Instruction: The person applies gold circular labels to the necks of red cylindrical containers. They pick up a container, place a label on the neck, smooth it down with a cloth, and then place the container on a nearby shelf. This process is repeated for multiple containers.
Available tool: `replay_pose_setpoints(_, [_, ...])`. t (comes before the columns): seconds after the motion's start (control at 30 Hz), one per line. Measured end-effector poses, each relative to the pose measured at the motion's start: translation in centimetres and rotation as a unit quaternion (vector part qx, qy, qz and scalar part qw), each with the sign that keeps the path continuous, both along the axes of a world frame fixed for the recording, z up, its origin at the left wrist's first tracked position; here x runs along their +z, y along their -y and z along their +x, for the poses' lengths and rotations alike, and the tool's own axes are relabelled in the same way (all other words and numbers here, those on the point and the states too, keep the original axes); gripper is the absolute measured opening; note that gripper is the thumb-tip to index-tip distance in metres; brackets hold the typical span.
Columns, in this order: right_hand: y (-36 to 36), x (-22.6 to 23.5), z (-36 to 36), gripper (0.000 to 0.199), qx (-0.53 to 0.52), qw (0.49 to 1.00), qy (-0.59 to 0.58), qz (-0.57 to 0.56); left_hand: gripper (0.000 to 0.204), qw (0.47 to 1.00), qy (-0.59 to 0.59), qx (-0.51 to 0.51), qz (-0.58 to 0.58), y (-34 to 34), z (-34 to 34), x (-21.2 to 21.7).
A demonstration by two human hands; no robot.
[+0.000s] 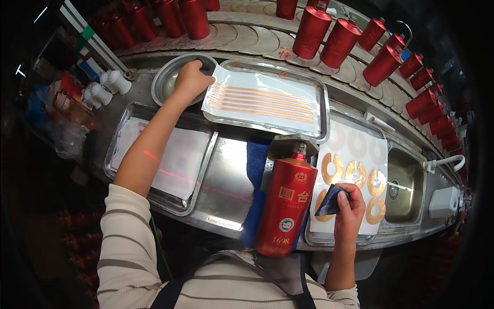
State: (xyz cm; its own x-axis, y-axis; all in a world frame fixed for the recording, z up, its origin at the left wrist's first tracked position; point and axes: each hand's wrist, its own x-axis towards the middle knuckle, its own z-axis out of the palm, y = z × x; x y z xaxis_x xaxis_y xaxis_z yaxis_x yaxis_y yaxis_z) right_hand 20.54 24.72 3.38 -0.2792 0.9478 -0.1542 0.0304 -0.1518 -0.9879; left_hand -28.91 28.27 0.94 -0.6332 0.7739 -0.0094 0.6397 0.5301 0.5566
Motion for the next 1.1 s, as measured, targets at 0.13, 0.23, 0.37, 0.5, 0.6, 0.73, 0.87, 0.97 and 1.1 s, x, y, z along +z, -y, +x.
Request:
replay_pose_setpoints(0.13, [-2.6, 1.3, -0.7, 0.013, 0.023, 0.998, -0.051, -0.014, 0.023, 0.989, -0.141, -0.044, 0.027, 0.1, 3.2, 3.5])
replay_pose_setpoints(0.23, [-5.8, 3.4, -3.0, 0.02, 0.054, 0.995, 0.078, 0.013, 0.018, 0.969, -0.169, -0.159, 0.085, -1.4, 7.5, 5.9])
replay_pose_setpoints(0.37, [-10.2, 6.7, -8.7, 0.056, 0.166, 0.962, 0.054, 0.21, 0.019, 0.897, -0.098, -0.387, 0.189, -2.1, 15.9, 12.0])
replay_pose_setpoints(0.5, [-12.1, 8.8, -9.9, 0.043, 0.3, 0.943, 0.064, 0.131, 0.014, 0.854, -0.068, -0.448, 0.255, 0.8, 21.2, 16.5])
replay_pose_setpoints(0.6, [-10.2, 9.7, -5.8, 0.013, 0.374, 0.925, 0.011, 0.07, 0.019, 0.864, 0.041, -0.383, 0.325, 5.6, 22.5, 16.8])
replay_pose_setpoints(0.73, [-4.1, 9.7, 1.4, 0.024, 0.277, 0.958, 0.06, 0.052, 0.017, 0.88, 0.125, -0.305, 0.342, 12.8, 25.9, 13.9])
replay_pose_setpoints(0.87, [4.2, 9.5, 3.7, 0.025, 0.215, 0.967, 0.117, 0.076, 0.022, 0.891, 0.289, -0.183, 0.3, 20.0, 29.5, 9.5])
replay_pose_setpoints(0.97, [7.6, 7.2, 4.8, 0.015, 0.249, 0.954, 0.158, 0.05, 0.025, 0.875, 0.38, -0.106, 0.28, 24.3, 31.2, 6.9])
replay_pose_setpoints(1.1, [9.7, 4.0, 4.5, 0.011, 0.222, 0.966, 0.128, 0.034, 0.04, 0.865, 0.413, -0.077, 0.275, 26.6, 31.8, 4.9])
